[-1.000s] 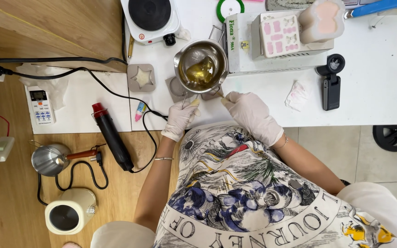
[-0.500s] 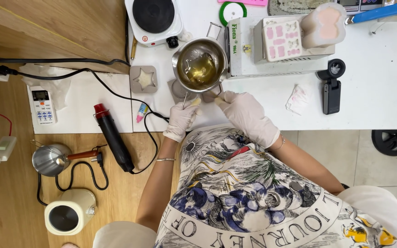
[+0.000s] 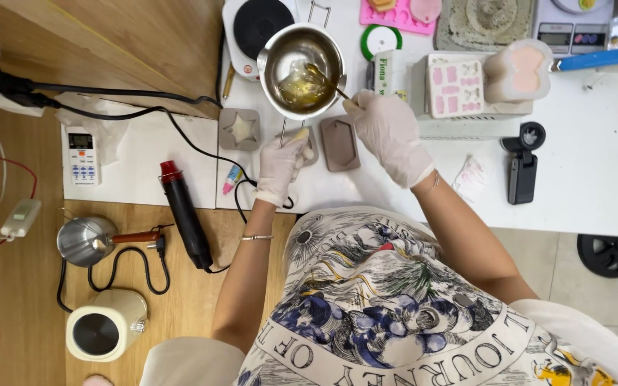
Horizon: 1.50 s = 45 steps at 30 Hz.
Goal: Pouring melted wax into molds and cleaning small wax pieces.
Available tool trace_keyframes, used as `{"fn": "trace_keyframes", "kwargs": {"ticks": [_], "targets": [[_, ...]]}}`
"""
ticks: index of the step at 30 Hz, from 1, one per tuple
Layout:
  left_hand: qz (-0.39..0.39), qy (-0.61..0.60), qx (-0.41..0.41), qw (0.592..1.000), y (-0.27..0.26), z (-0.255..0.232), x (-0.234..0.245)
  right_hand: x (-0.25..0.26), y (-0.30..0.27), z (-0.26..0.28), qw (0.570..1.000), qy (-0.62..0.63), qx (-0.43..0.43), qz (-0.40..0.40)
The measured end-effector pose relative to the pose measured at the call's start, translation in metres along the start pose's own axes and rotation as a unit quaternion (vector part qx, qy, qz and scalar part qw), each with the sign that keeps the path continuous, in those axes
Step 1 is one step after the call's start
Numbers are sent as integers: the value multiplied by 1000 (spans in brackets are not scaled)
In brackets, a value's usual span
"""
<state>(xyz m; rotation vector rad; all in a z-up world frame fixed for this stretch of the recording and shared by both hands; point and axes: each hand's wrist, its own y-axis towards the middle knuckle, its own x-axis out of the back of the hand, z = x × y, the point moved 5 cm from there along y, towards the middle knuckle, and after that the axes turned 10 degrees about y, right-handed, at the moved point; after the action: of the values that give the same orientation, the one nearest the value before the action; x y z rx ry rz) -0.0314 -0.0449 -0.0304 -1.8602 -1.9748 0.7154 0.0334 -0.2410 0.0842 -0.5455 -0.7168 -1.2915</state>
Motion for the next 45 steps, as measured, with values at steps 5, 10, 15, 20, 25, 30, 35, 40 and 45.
{"fn": "trace_keyframes", "kwargs": {"ticks": [5, 10, 15, 20, 25, 30, 35, 40, 45], "targets": [[-14, -1, -7, 1000, 32, -23, 14, -8, 45, 18, 997, -43, 57, 26], [-38, 9, -24, 999, 60, -37, 25, -18, 79, 30, 995, -17, 65, 73], [-41, 12, -13, 999, 78, -41, 32, -34, 105, 18, 996, -41, 62, 39], [-49, 10, -1, 999, 92, -26, 38, -46, 110, 22, 996, 17, 45, 78], [-45, -8, -10, 999, 96, -18, 40, -52, 112, 11, 999, -39, 25, 23], [-34, -41, -13, 999, 97, -16, 39, -53, 108, 29, 996, 22, 28, 85], [-44, -26, 4, 999, 89, -24, 37, -57, 110, 7, 997, -33, 58, 27], [-40, -14, 0, 999, 92, -21, 37, -50, 104, 14, 996, -14, 59, 64], [-49, -3, 18, 999, 88, -28, 36, -56, 113, -3, 999, -26, 38, 18]]}}
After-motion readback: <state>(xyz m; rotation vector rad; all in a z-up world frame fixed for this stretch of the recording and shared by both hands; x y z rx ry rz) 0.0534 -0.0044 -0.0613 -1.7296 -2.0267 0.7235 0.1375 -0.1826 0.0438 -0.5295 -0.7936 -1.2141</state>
